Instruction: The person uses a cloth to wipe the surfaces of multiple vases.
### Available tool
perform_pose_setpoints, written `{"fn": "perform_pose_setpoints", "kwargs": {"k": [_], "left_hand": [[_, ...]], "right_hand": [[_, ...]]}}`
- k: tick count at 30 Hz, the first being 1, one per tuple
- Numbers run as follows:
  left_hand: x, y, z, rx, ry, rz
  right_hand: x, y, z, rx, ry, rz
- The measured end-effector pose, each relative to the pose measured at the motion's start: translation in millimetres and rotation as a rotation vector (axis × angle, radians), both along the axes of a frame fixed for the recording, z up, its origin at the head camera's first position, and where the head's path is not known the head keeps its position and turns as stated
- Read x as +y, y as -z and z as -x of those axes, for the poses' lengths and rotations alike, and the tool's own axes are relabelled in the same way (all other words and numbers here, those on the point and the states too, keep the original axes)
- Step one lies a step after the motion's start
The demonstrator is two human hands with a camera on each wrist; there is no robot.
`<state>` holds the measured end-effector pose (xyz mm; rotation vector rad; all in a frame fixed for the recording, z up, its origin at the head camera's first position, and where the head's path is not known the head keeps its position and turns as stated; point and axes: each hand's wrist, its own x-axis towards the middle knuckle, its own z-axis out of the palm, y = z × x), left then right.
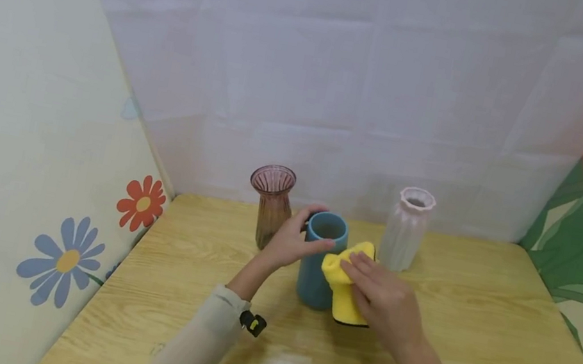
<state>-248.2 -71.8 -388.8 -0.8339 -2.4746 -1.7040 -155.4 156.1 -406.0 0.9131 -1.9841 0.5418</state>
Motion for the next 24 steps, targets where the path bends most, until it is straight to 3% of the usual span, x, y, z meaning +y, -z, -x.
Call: {"fn": "perform_pose_setpoints", "kwargs": {"k": [12,24], "left_hand": [[-9,-8.8,2.5,-0.014,0.091,0.082],[-14,-10.5,8.7,-0.021,0.150,0.058]], "right_hand": [[-24,10.3,7.7,0.111,-0.005,-0.015],[-31,23.9,4.7,0.077,0.006,-0.028]]}}
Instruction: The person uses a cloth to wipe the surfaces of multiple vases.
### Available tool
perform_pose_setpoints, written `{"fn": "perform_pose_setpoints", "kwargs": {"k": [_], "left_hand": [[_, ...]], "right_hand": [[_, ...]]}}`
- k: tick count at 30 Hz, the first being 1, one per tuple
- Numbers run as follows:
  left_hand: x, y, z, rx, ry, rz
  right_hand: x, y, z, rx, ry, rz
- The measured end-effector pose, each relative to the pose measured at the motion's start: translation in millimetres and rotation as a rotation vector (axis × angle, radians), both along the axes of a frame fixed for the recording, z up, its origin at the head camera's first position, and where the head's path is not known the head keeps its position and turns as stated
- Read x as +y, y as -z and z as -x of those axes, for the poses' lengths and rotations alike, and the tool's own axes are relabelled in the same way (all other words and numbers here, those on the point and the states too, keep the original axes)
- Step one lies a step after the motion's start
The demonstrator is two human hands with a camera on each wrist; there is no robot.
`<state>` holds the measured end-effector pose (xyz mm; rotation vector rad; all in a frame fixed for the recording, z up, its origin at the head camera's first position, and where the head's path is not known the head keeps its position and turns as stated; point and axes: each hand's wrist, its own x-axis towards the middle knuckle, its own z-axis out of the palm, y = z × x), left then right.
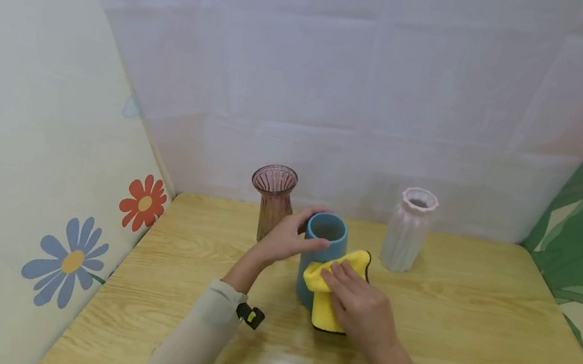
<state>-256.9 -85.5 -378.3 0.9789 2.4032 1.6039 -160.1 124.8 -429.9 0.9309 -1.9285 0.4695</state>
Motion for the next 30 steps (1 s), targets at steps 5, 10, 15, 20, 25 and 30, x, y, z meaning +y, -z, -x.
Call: {"fn": "perform_pose_setpoints", "kwargs": {"k": [5,10,15,20,25,30], "left_hand": [[-1,-0.2,0.5,-0.047,0.022,-0.022],[-2,-0.2,1.9,-0.066,0.039,-0.037],[-3,1.8,3.8,-0.073,0.054,-0.044],[-4,3.0,4.7,-0.080,0.060,-0.041],[-4,3.7,4.3,-0.093,0.064,-0.045],[-4,5.0,6.4,-0.092,0.083,-0.053]], "right_hand": [[-2,9.1,-3.8,-0.045,0.010,-0.013],[-4,18.2,-6.7,-0.103,0.041,-0.051],[-5,24.6,-8.4,-0.126,0.067,-0.086],[-6,29.1,-10.0,-0.192,0.081,-0.126],[-5,30.8,-11.9,-0.256,0.084,-0.170],[-5,33.3,-12.1,-0.306,0.071,-0.192]]}}
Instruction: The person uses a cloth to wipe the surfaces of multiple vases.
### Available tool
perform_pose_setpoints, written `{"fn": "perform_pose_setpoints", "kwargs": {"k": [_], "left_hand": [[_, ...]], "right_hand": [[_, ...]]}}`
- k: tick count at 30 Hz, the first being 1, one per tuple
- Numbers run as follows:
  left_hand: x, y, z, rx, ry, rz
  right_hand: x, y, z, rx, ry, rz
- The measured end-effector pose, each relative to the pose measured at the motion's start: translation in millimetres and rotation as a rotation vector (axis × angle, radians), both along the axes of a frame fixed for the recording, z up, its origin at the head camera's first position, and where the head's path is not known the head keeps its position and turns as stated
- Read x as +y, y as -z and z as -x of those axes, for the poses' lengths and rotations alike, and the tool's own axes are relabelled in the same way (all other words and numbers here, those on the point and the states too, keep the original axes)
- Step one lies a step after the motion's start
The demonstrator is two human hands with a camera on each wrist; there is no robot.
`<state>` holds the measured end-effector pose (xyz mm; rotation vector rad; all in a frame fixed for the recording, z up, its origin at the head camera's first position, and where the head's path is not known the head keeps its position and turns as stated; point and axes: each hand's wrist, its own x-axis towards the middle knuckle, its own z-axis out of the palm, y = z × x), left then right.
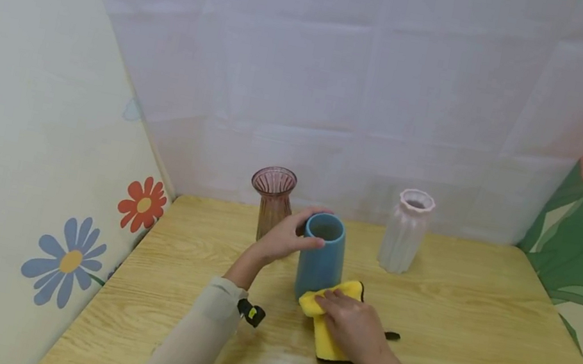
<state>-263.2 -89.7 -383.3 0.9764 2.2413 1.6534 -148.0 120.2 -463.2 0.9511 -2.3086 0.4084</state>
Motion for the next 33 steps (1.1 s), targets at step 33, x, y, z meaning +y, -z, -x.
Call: {"fn": "perform_pose_setpoints", "kwargs": {"k": [33], "left_hand": [[3,1.8,-9.1,0.107,-0.160,0.007]], "right_hand": [[8,-33.0,23.7,0.389,-0.056,0.171]]}}
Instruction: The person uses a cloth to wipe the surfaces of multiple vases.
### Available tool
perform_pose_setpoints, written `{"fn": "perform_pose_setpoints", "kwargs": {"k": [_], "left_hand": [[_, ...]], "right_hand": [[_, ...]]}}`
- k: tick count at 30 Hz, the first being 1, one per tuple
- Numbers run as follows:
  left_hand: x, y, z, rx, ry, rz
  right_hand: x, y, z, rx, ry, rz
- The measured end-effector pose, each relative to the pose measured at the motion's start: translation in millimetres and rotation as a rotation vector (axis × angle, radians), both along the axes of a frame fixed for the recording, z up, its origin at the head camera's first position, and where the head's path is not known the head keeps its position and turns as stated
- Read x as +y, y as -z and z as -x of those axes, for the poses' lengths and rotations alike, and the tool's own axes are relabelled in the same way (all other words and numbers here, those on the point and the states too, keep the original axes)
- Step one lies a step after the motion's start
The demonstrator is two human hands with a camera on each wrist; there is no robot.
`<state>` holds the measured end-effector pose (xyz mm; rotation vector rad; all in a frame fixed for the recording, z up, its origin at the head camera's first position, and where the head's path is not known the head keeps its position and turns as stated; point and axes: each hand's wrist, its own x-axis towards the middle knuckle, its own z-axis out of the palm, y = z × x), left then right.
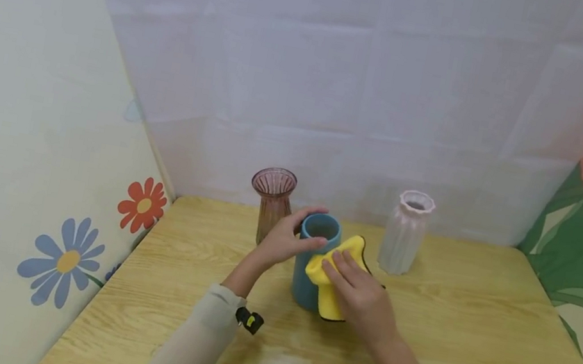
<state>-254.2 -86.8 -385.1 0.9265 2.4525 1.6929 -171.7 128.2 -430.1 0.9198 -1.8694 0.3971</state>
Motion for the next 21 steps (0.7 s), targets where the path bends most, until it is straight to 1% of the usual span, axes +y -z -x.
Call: {"fn": "perform_pose_setpoints", "kwargs": {"k": [5,11,14,21], "left_hand": [[-2,0.0,1.4,-0.011,0.022,0.000],[-4,-4.6,3.4,-0.023,0.075,-0.008],[-5,-5.8,4.4,-0.046,0.102,-0.019],[-7,-1.8,8.8,-0.102,0.151,-0.052]], "right_hand": [[-6,6.7,-4.7,-0.030,-0.007,-0.015],[-8,12.0,-9.6,-0.068,-0.009,-0.020],[-9,15.9,-11.5,-0.092,-0.010,-0.031],[-10,25.4,-16.8,-0.199,-0.008,-0.063]]}}
